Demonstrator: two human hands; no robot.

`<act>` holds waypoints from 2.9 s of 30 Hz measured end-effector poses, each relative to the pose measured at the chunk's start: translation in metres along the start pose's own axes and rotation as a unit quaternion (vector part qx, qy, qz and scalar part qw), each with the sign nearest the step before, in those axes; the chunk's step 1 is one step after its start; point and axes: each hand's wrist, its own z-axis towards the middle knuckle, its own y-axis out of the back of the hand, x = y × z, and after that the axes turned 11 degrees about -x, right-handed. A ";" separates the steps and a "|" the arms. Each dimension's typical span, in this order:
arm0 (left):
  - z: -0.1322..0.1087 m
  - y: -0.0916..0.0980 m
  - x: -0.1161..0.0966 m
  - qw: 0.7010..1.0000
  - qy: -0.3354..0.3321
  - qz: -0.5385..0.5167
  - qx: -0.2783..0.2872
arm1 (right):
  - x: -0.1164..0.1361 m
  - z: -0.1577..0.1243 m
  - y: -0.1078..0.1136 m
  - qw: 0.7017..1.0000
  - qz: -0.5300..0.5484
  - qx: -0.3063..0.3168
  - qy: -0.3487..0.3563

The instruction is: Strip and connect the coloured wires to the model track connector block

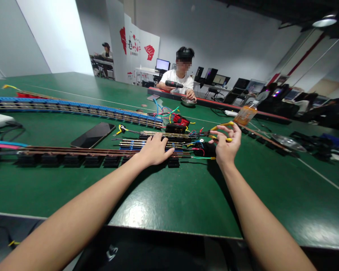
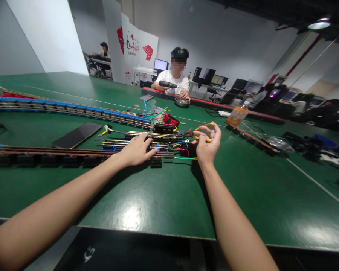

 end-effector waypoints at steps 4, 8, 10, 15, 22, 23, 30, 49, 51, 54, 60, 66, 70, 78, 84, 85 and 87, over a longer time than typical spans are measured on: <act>0.000 -0.001 0.000 1.000 -0.001 -0.003 -0.002 | -0.003 -0.004 -0.003 1.000 -0.001 0.022 -0.016; 0.000 0.000 0.000 1.000 -0.002 -0.003 -0.003 | -0.005 -0.007 -0.003 0.998 -0.004 0.058 -0.028; 0.000 0.000 0.000 1.000 -0.002 -0.001 -0.002 | -0.006 -0.006 -0.003 0.997 -0.006 0.070 -0.027; 0.000 0.000 0.000 1.000 -0.003 -0.002 -0.003 | -0.007 -0.004 0.000 0.993 -0.026 0.106 -0.049; -0.001 -0.001 0.001 1.000 -0.001 0.001 -0.003 | 0.001 -0.004 0.000 0.987 -0.027 0.132 -0.085; -0.001 -0.001 0.001 1.000 -0.001 0.001 -0.003 | 0.002 -0.004 0.000 0.987 -0.028 0.132 -0.090; -0.001 -0.001 0.001 1.000 0.000 -0.006 -0.004 | 0.009 -0.004 -0.002 0.986 -0.023 0.134 -0.097; 0.000 -0.001 0.001 1.000 -0.003 -0.003 -0.008 | 0.012 -0.006 -0.001 0.965 -0.062 0.243 -0.071; 0.000 -0.001 0.001 1.000 -0.003 -0.005 -0.010 | 0.012 -0.008 0.000 0.956 -0.089 0.276 -0.052; 0.000 -0.001 0.001 1.000 -0.001 -0.009 -0.010 | 0.011 -0.010 0.001 0.949 -0.106 0.297 -0.031; 0.000 0.000 0.000 1.000 0.001 -0.013 -0.009 | 0.015 -0.011 0.001 0.936 -0.125 0.328 -0.022; 0.000 -0.001 0.000 1.000 0.000 -0.013 -0.012 | 0.014 -0.012 0.001 0.913 -0.169 0.372 0.009; -0.001 -0.002 0.000 1.000 0.001 -0.013 -0.014 | 0.012 -0.012 0.001 0.900 -0.196 0.389 0.034; 0.000 0.000 -0.001 1.000 0.001 -0.017 -0.013 | 0.012 -0.019 0.002 0.908 -0.195 0.367 0.054; -0.001 0.001 -0.001 1.000 0.000 -0.009 -0.010 | 0.010 -0.023 -0.002 0.953 -0.107 0.284 -0.015; 0.000 0.001 -0.001 1.000 0.000 -0.008 -0.010 | 0.011 -0.023 -0.004 0.959 -0.090 0.267 -0.032; 0.000 0.001 -0.001 1.000 0.000 -0.007 -0.011 | 0.013 -0.022 -0.008 0.970 -0.048 0.227 -0.071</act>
